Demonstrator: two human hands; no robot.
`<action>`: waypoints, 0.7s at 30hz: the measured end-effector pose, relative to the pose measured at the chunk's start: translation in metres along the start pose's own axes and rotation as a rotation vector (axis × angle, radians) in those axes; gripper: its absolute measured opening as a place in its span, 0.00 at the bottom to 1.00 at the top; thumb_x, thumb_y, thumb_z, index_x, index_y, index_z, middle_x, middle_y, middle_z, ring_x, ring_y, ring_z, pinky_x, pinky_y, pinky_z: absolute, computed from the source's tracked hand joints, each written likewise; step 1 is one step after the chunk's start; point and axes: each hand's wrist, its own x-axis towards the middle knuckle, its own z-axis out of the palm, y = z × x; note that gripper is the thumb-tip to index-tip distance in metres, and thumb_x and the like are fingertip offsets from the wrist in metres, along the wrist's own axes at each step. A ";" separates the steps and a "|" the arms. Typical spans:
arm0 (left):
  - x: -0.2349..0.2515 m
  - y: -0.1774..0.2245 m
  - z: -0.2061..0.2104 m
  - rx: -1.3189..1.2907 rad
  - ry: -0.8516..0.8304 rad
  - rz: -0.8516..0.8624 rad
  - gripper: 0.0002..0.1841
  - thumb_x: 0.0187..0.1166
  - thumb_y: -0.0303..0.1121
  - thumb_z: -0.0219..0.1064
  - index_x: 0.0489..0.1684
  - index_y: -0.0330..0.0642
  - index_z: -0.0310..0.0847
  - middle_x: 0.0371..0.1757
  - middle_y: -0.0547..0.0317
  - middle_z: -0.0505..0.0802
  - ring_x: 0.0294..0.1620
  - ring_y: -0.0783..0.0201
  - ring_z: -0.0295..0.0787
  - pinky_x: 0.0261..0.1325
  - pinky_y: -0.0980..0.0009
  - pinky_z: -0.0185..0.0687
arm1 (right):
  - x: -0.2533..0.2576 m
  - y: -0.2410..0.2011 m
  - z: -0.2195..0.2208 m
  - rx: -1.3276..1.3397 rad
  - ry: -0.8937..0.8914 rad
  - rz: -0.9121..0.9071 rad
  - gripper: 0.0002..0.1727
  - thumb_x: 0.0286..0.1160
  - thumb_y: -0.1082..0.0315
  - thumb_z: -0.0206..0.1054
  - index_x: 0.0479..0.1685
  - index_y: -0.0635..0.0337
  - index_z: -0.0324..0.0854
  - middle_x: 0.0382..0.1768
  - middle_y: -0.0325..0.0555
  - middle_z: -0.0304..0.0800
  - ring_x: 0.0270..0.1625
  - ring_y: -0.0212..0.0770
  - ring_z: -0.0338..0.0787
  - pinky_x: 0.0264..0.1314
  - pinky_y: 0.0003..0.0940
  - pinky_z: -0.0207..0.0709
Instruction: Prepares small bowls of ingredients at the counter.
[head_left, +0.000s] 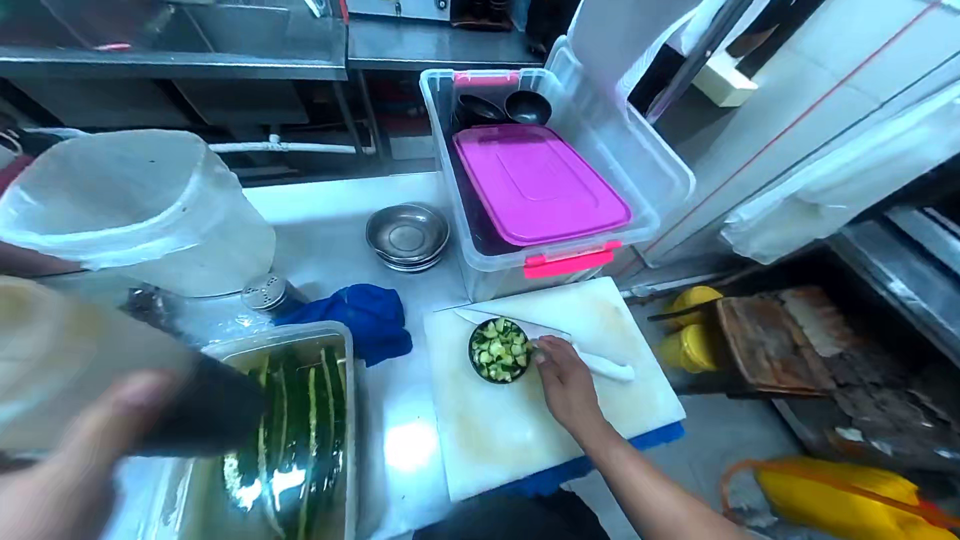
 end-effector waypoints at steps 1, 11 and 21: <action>-0.015 0.001 0.016 -0.018 -0.029 0.004 0.42 0.62 0.35 0.80 0.70 0.15 0.61 0.59 0.49 0.87 0.61 0.71 0.88 0.66 0.71 0.86 | 0.001 0.001 -0.001 -0.008 -0.056 0.009 0.22 0.87 0.61 0.53 0.69 0.58 0.85 0.73 0.50 0.84 0.77 0.45 0.81 0.80 0.47 0.75; -0.110 0.067 0.181 -0.198 -0.189 -0.079 0.51 0.45 0.47 0.93 0.75 0.39 0.73 0.65 0.62 0.90 0.65 0.64 0.89 0.67 0.63 0.90 | 0.008 0.022 -0.012 0.067 -0.182 -0.269 0.19 0.85 0.59 0.55 0.63 0.42 0.91 0.82 0.45 0.76 0.87 0.46 0.69 0.87 0.50 0.67; -0.092 0.043 0.274 -0.220 -0.702 0.126 0.31 0.77 0.63 0.66 0.71 0.53 0.85 0.69 0.61 0.90 0.70 0.63 0.86 0.72 0.56 0.85 | -0.010 0.024 -0.095 0.769 -0.259 -0.284 0.54 0.50 0.36 0.84 0.76 0.63 0.73 0.61 0.42 0.91 0.64 0.31 0.90 0.70 0.36 0.87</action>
